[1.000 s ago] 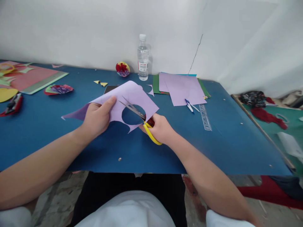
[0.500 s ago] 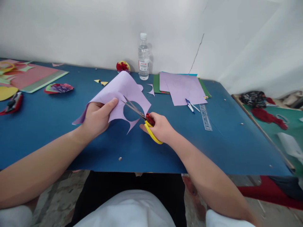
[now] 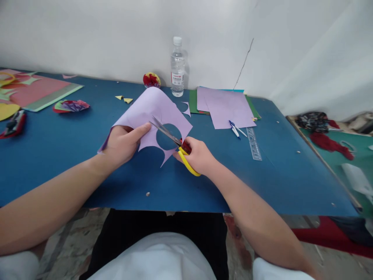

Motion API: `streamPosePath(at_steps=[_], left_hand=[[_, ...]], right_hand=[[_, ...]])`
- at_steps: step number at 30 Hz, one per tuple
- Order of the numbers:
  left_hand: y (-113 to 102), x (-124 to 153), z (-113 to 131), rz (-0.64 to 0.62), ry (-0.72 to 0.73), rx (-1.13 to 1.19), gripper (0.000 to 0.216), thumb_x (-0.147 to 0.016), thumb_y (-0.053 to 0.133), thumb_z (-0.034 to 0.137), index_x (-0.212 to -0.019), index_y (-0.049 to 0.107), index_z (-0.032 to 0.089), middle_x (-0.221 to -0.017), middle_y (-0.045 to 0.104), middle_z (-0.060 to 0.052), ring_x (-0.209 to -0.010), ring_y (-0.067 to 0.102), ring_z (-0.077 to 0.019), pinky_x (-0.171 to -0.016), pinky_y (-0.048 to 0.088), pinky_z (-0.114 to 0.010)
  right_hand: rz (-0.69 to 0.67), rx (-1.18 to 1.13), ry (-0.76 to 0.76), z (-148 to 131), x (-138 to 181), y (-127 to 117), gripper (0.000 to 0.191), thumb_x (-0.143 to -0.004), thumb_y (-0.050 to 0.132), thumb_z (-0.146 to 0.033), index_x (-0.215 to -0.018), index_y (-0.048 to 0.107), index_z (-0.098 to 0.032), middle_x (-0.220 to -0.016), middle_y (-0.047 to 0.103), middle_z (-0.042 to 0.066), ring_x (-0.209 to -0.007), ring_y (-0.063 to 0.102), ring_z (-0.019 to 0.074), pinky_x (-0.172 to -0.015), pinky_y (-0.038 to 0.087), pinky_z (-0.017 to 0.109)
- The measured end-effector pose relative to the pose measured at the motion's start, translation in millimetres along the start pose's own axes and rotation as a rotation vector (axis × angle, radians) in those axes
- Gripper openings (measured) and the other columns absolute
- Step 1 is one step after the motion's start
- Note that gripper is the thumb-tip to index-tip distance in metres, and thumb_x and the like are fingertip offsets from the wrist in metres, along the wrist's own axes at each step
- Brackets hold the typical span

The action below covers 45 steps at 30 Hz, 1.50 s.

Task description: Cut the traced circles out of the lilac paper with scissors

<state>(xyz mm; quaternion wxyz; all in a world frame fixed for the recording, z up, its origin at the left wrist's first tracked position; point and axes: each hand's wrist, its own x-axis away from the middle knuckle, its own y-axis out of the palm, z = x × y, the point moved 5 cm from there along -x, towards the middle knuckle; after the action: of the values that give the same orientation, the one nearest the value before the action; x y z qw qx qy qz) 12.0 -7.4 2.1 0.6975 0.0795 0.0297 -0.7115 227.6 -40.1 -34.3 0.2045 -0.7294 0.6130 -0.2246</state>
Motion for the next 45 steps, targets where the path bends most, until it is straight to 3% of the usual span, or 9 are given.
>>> streamPosePath(at_steps=[14,17,21,26,29,38,45], left_hand=[[0.1,1.8,-2.3,-0.038,-0.022,-0.106,0.052,-0.078,0.087,0.053,-0.113,0.081,0.015,-0.115,0.082,-0.011,-0.108,0.077,-0.0337,-0.093,0.066,-0.040],[0.6,0.4,-3.7,-0.092,-0.025,-0.169,0.052,-0.080,0.085,0.054,-0.113,0.081,0.014,-0.113,0.082,-0.012,-0.106,0.077,-0.0343,-0.094,0.064,-0.042],[5.2,-1.7,-1.3,-0.202,0.051,-0.272,0.047,-0.083,0.083,0.047,-0.118,0.078,0.016,-0.127,0.079,-0.011,-0.120,0.072,-0.0328,-0.105,0.059,-0.040],[12.3,0.5,-6.8,-0.348,-0.042,-0.362,0.042,-0.082,0.079,0.050,-0.105,0.079,0.015,-0.105,0.082,-0.010,-0.101,0.077,-0.0321,-0.085,0.064,-0.039],[15.4,3.0,-2.9,-0.382,-0.048,-0.304,0.038,-0.082,0.079,0.045,-0.108,0.078,0.018,-0.108,0.083,-0.009,-0.105,0.077,-0.0302,-0.087,0.065,-0.037],[16.3,5.3,3.0,-0.350,-0.040,-0.243,0.028,-0.080,0.083,0.041,-0.098,0.079,0.019,-0.097,0.082,-0.007,-0.105,0.077,-0.0310,-0.091,0.065,-0.038],[12.6,2.2,1.0,-0.288,-0.049,-0.196,0.034,-0.080,0.082,0.040,-0.104,0.081,0.017,-0.102,0.082,-0.010,-0.101,0.077,-0.0326,-0.087,0.065,-0.041]], right_hand=[[0.036,0.054,-0.048,-1.0,-0.5,-2.9,0.041,-0.070,0.074,-0.057,-0.076,0.050,-0.025,-0.069,0.056,-0.002,-0.062,0.046,0.0154,-0.058,0.037,0.032],[0.043,0.067,-0.070,-3.6,0.5,-4.8,0.041,-0.070,0.075,-0.055,-0.075,0.047,-0.025,-0.070,0.057,-0.001,-0.061,0.047,0.0155,-0.057,0.036,0.031],[0.018,0.075,-0.093,-8.1,2.3,-4.2,0.036,-0.074,0.074,-0.052,-0.084,0.054,-0.023,-0.077,0.065,0.003,-0.066,0.054,0.0185,-0.060,0.041,0.033],[-0.017,0.092,-0.120,-10.7,1.9,-0.5,0.033,-0.073,0.073,-0.047,-0.083,0.053,-0.024,-0.079,0.068,0.005,-0.068,0.058,0.0200,-0.063,0.045,0.034],[-0.022,0.093,-0.131,-10.5,1.3,0.1,0.035,-0.073,0.074,-0.049,-0.083,0.052,-0.024,-0.079,0.068,0.004,-0.067,0.058,0.0196,-0.063,0.045,0.034],[-0.022,0.079,-0.128,-8.2,2.2,0.1,0.039,-0.072,0.077,-0.052,-0.084,0.053,-0.023,-0.075,0.064,0.002,-0.066,0.054,0.0183,-0.061,0.042,0.033],[-0.012,0.074,-0.135,-6.0,2.0,-0.3,0.033,-0.072,0.073,-0.048,-0.083,0.053,-0.024,-0.075,0.063,0.001,-0.065,0.052,0.0171,-0.061,0.040,0.033]])
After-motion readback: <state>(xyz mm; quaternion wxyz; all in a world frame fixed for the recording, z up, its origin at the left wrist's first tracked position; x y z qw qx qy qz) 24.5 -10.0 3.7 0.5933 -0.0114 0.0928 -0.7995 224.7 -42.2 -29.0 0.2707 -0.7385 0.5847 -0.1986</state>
